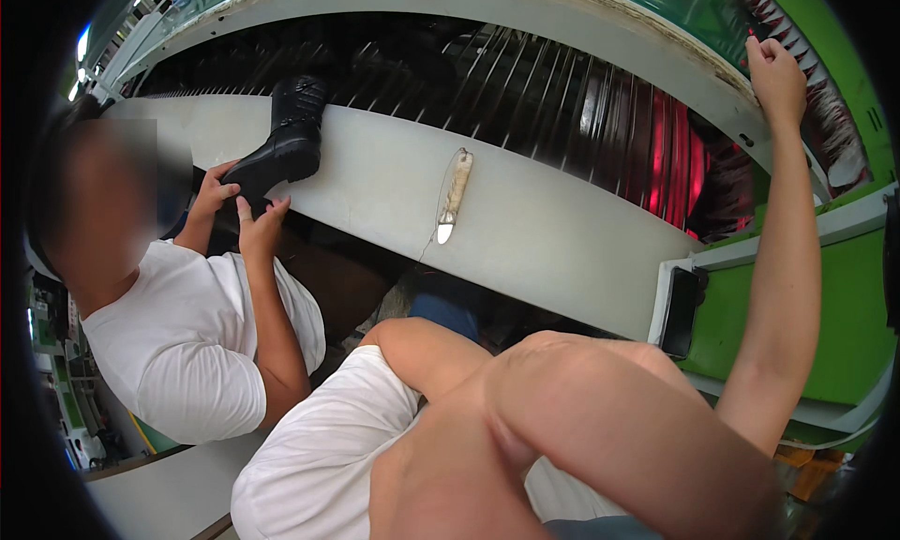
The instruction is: The person cleans black boots on a factory assembly line. They pick up boots from a conveyor belt, wipe the exterior surfaces with their hands, and place them back on the belt. The process is repeated for multiple boots throughout the clip.
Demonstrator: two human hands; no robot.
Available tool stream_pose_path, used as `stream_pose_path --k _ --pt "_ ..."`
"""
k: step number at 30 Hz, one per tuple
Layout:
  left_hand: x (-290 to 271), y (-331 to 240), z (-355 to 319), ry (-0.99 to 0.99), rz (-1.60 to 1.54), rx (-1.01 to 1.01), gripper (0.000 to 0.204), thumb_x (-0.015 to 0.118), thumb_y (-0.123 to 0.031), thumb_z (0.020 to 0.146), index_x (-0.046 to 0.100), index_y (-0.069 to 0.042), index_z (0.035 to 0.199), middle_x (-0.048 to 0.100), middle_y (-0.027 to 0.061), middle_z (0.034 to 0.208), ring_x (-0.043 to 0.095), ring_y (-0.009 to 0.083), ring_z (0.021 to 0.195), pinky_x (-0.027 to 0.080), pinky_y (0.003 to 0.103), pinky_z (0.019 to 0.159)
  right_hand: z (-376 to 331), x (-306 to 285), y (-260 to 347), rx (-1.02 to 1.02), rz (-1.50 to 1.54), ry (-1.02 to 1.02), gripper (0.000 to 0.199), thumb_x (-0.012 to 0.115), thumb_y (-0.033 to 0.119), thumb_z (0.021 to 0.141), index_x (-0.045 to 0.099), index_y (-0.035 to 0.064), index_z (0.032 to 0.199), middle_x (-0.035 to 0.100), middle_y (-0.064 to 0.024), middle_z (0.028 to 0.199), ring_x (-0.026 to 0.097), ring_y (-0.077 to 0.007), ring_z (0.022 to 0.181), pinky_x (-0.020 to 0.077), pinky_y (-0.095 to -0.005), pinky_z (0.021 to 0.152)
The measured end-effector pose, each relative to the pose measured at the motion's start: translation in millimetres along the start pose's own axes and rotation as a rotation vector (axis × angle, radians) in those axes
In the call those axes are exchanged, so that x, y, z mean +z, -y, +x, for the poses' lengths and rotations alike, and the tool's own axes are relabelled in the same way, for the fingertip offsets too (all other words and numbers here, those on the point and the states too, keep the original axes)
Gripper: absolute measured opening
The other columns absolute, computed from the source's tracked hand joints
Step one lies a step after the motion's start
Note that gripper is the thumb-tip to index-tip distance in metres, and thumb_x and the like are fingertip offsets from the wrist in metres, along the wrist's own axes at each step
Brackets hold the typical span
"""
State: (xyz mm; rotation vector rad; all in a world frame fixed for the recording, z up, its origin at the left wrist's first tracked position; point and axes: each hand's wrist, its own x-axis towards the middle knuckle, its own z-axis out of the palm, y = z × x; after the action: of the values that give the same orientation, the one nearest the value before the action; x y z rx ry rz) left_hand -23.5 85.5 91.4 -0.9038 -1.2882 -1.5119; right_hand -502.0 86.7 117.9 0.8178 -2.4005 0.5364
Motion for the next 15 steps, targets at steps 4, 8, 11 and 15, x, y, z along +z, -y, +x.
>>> stream_pose_path --k 4,8,11,15 --pt "5 6 2 0.01 -0.029 0.016 0.01 0.069 -0.006 0.11 0.074 0.0 0.115 0.074 0.0129 0.103 0.064 0.015 0.073 0.051 0.028 0.063 2 1 -6 -0.011 0.007 0.007 0.047 0.062 0.061 0.102 0.074 0.0161 0.1 0.079 -0.008 0.097 0.076 -0.0384 0.1 0.0582 -0.05 0.087" --pt "6 10 4 0.023 -0.016 0.026 0.009 0.069 -0.006 0.109 0.074 0.0 0.114 0.075 0.013 0.102 0.065 0.0152 0.074 0.051 0.028 0.063 1 3 3 -0.021 0.029 -0.012 0.047 0.062 0.06 0.101 0.075 0.015 0.1 0.08 -0.0089 0.097 0.076 -0.0389 0.099 0.0585 -0.05 0.088" --pt "7 14 7 0.03 -0.011 0.034 0.009 0.069 -0.006 0.109 0.074 0.0 0.114 0.075 0.013 0.102 0.065 0.0153 0.074 0.051 0.028 0.063 2 5 0 -0.033 -0.012 -0.03 0.049 0.062 0.061 0.104 0.076 0.0146 0.098 0.079 -0.0065 0.089 0.077 -0.0349 0.094 0.0569 -0.0474 0.083" --pt "4 20 10 0.034 -0.011 0.024 0.009 0.069 -0.006 0.109 0.075 0.0 0.114 0.075 0.013 0.102 0.065 0.0154 0.074 0.052 0.029 0.064 10 15 -10 -0.034 0.01 -0.026 0.049 0.063 0.061 0.103 0.078 0.0149 0.099 0.081 -0.0054 0.091 0.077 -0.0353 0.094 0.0578 -0.0475 0.084"
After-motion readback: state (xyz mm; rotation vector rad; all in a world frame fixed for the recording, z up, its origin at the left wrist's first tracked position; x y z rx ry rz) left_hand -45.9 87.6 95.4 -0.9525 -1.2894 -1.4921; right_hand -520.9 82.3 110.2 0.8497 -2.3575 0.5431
